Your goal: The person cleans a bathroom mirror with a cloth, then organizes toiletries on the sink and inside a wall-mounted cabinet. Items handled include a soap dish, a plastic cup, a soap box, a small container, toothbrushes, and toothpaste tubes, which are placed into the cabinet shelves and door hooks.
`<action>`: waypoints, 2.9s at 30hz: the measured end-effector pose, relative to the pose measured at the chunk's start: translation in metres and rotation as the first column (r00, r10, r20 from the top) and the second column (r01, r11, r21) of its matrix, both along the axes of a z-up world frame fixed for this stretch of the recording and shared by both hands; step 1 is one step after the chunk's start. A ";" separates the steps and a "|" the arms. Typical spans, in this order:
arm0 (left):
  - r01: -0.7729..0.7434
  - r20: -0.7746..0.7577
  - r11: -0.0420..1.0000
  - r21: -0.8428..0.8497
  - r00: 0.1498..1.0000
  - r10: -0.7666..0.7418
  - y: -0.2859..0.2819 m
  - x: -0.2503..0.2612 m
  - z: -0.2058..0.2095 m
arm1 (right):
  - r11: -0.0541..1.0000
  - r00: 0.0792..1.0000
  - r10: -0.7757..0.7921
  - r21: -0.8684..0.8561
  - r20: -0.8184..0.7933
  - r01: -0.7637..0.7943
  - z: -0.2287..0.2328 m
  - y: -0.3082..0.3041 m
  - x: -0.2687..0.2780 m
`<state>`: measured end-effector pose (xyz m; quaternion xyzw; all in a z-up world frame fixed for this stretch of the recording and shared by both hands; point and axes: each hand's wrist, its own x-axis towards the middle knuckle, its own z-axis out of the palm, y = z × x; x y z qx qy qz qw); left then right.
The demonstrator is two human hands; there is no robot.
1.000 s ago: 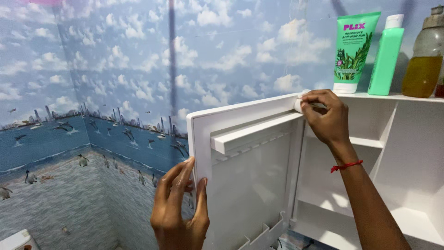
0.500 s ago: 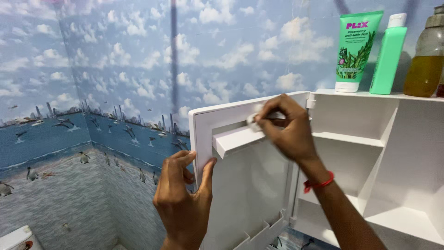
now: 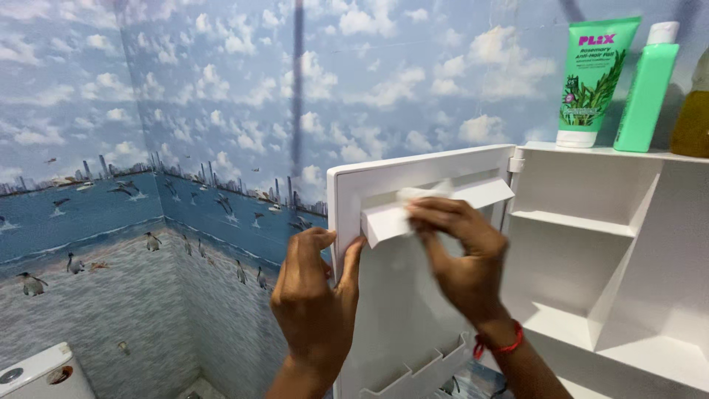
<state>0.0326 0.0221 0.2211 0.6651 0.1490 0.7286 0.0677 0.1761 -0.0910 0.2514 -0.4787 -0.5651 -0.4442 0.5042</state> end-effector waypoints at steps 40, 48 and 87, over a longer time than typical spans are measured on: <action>0.264 -0.032 0.965 -0.001 0.964 -0.263 0.008 -0.016 -0.008 | 0.988 0.995 -0.065 -0.142 -0.079 0.054 0.032 0.029 -0.108; 0.898 0.200 0.426 -0.106 0.439 -0.876 0.031 -0.026 -0.022 | 0.983 0.943 -0.130 -0.163 -0.307 0.083 -0.082 0.019 -0.123; 0.760 -0.461 0.482 0.436 0.648 -0.605 -0.163 0.145 0.117 | 0.308 0.225 -0.908 -0.202 -0.354 0.930 -0.362 -0.269 -0.011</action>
